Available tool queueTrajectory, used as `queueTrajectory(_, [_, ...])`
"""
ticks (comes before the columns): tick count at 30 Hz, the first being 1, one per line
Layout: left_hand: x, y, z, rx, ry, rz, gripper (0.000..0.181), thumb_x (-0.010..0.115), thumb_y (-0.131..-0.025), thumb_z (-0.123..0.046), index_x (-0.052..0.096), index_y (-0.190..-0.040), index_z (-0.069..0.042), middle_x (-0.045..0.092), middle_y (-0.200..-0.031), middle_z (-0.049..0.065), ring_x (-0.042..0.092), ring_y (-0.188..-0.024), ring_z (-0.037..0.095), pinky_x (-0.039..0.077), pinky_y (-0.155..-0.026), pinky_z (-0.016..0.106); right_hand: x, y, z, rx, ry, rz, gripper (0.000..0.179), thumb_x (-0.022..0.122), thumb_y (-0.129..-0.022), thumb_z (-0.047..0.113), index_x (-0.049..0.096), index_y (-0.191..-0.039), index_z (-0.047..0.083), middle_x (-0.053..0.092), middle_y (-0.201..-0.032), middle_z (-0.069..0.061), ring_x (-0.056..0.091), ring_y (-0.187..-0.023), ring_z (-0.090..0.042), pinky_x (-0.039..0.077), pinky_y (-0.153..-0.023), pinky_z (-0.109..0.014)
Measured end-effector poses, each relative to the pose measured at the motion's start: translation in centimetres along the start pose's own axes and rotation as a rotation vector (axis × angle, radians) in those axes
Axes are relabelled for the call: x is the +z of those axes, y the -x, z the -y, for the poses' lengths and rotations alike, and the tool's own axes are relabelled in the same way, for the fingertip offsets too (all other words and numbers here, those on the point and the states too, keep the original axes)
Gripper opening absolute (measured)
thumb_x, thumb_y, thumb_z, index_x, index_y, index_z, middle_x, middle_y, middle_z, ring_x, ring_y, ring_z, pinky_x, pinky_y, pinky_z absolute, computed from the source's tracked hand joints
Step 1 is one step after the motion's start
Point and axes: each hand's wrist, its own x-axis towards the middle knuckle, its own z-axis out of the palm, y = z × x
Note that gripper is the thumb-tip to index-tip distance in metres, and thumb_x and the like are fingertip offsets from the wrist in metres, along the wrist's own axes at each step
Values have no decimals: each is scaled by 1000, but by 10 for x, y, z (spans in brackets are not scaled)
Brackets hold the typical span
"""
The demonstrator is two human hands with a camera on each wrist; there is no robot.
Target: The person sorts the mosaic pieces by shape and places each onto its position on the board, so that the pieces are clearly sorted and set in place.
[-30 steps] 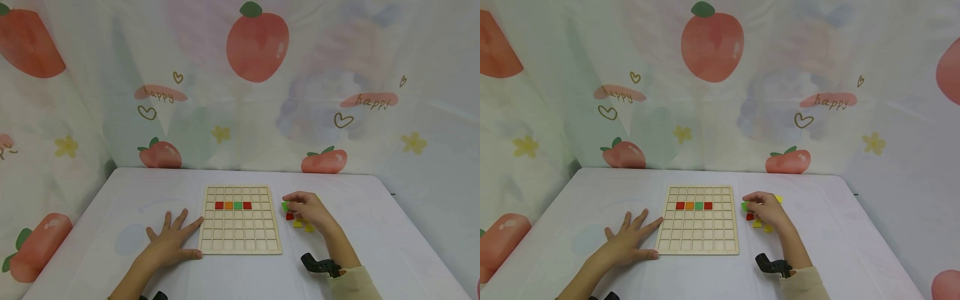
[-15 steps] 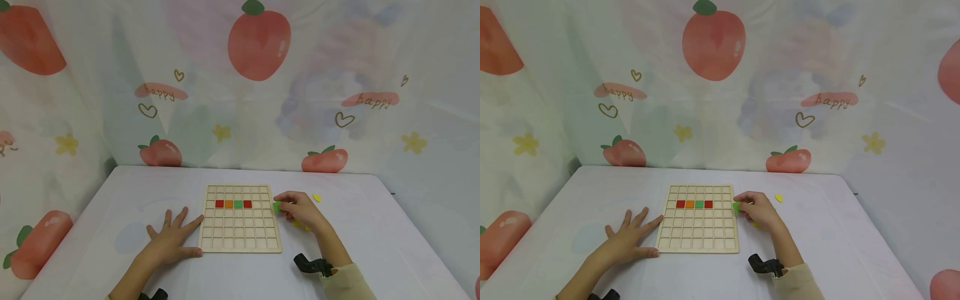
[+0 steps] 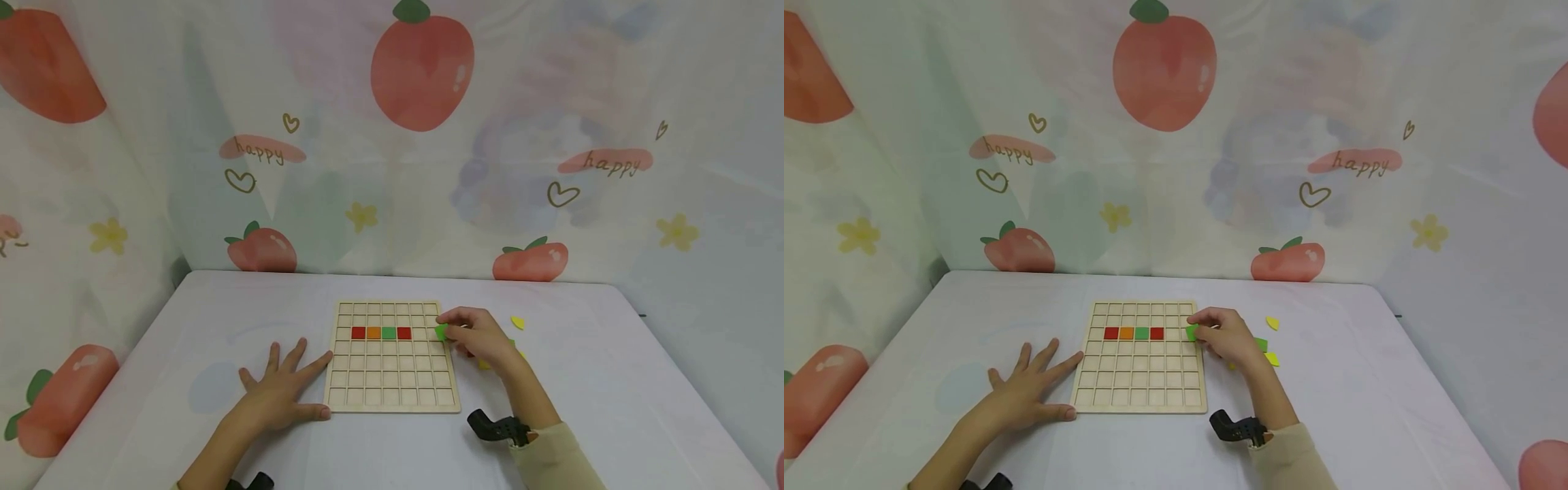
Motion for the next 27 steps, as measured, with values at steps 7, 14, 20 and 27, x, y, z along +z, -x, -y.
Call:
queueTrajectory(7, [0, 0, 1, -4, 1, 0, 97, 71, -66, -75, 37, -152, -43, 19, -166, 14, 1, -146, 59, 0, -88, 92, 12, -8, 4, -22, 45, -28, 26, 62, -93, 8, 69, -117, 3, 64, -96, -11, 59, -75, -23, 46, -54, -26])
queueTrajectory(14, [3, -4, 4, -1, 7, -3, 98, 70, -65, -78, 37, -152, -45, 18, -166, 12, -1, -147, 57, 0, -89, 92, 20, -12, 6, -15, 30, -28, 24, 64, -92, 6, 69, -115, 2, 63, -97, -11, 59, -77, -21, 50, -60, -27])
queueTrajectory(20, [3, -4, 4, 6, 2, -9, 97, 69, -66, -78, 37, -151, -45, 18, -166, 12, 0, -147, 57, 1, -89, 92, 23, -18, 4, -19, 56, -29, 23, 64, -91, 6, 70, -114, 2, 64, -95, -11, 60, -76, -20, 50, -60, -26])
queueTrajectory(27, [4, -4, 5, 4, -6, -4, 97, 69, -66, -78, 36, -151, -47, 18, -167, 11, 0, -148, 57, 1, -89, 92, 30, -22, 5, -37, 160, -54, 18, 66, -91, 6, 72, -108, 6, 65, -95, -9, 57, -69, -20, 48, -58, -26])
